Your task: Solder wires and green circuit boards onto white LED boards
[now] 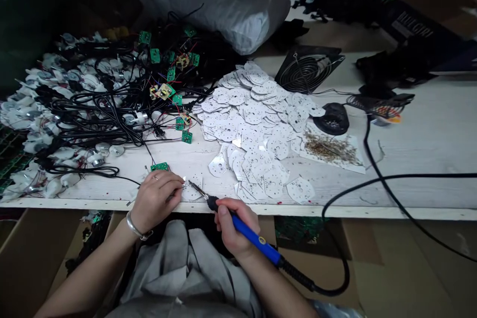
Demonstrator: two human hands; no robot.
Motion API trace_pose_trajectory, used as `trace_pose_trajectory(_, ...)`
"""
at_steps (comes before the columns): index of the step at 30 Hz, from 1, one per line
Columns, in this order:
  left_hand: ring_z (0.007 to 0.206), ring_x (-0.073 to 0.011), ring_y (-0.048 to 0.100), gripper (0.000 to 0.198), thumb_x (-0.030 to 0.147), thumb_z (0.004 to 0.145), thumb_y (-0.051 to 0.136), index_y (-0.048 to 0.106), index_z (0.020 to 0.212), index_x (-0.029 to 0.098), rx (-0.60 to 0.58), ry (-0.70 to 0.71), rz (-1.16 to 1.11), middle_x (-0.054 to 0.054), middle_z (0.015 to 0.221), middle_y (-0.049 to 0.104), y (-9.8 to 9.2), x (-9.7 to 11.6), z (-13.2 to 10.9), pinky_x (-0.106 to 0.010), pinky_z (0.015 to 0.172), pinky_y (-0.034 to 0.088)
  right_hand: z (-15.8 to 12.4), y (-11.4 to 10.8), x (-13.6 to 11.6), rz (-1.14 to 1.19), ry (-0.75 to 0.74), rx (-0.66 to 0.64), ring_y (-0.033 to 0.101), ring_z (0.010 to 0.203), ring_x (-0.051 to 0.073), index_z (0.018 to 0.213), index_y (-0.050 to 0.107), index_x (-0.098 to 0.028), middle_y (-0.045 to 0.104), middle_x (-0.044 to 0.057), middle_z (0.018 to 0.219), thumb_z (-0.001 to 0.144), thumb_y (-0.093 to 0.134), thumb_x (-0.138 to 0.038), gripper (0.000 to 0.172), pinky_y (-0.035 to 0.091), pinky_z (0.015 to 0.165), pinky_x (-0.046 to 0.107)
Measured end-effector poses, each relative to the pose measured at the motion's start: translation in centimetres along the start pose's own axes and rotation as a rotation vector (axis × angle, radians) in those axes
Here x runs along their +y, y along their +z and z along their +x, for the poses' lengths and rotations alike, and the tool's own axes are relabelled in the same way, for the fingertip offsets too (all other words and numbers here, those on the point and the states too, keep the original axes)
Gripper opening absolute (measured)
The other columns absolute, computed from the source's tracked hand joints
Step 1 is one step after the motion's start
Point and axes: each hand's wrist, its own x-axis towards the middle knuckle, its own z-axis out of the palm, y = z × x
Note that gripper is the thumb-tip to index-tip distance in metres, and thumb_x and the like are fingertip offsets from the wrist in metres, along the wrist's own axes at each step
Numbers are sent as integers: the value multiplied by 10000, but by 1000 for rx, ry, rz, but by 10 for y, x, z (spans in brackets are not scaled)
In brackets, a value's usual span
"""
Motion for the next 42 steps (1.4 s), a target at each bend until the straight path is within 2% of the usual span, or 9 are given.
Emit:
trace_pose_trajectory(11,783,-156,629,127,109,840,534,627,782,172,-10,10,-4,-20,850,717,-2,1,-3,-355,816,477,11,-1,-14,-90,52,-126,498,336,86,843,664,-201,553,-62,449,899,552,-355,198,409,368,198)
trace_pose_trajectory(16,783,-152,630,130,123,849,532,627,783,182,2,-1,-6,-14,849,718,0,1,-4,-346,817,470,8,4,-27,-189,113,-53,476,348,81,806,680,-219,555,-56,465,876,581,-415,230,409,379,202)
trace_pose_trajectory(19,778,-151,626,123,112,841,539,622,774,174,19,-2,-4,-12,846,718,0,1,-4,-343,814,467,7,8,-31,-230,125,-65,470,354,83,800,684,-225,558,-48,473,875,571,-437,251,364,348,194)
trace_pose_trajectory(24,770,-153,621,113,102,837,552,623,770,160,38,8,-1,-10,845,716,1,1,-5,-341,814,462,10,6,-29,-281,81,-100,496,371,93,802,687,-228,567,-44,475,875,570,-421,238,369,352,195)
trace_pose_trajectory(27,768,-154,620,123,111,844,549,626,765,165,32,3,1,-11,850,717,1,1,-5,-340,812,460,13,4,-32,-279,76,-102,503,371,95,794,683,-221,568,-45,470,868,582,-413,229,381,358,198)
trace_pose_trajectory(31,769,-153,622,139,114,849,537,631,765,173,30,-5,-3,-12,841,718,1,1,-5,-334,795,460,15,4,-41,-232,124,-37,478,343,89,803,671,-210,558,-55,467,866,585,-404,222,376,353,206)
trace_pose_trajectory(35,770,-156,622,142,112,848,535,633,764,170,30,-5,-5,-15,840,717,1,2,-5,-339,794,459,14,6,-37,-222,108,-22,482,337,85,809,665,-207,567,-54,474,864,592,-395,209,380,350,205)
trace_pose_trajectory(39,785,-156,618,156,118,853,526,641,765,176,9,-12,13,-23,858,715,0,2,-5,-348,807,461,13,8,-22,-139,-42,19,580,414,119,910,650,-205,611,-44,509,892,559,-365,185,510,473,254)
trace_pose_trajectory(42,788,-161,617,157,123,853,524,644,766,175,-6,-8,43,-26,853,710,0,2,-6,-366,827,461,12,10,-13,-103,-70,15,651,527,138,998,622,-216,672,-28,614,903,553,-312,152,569,599,304)
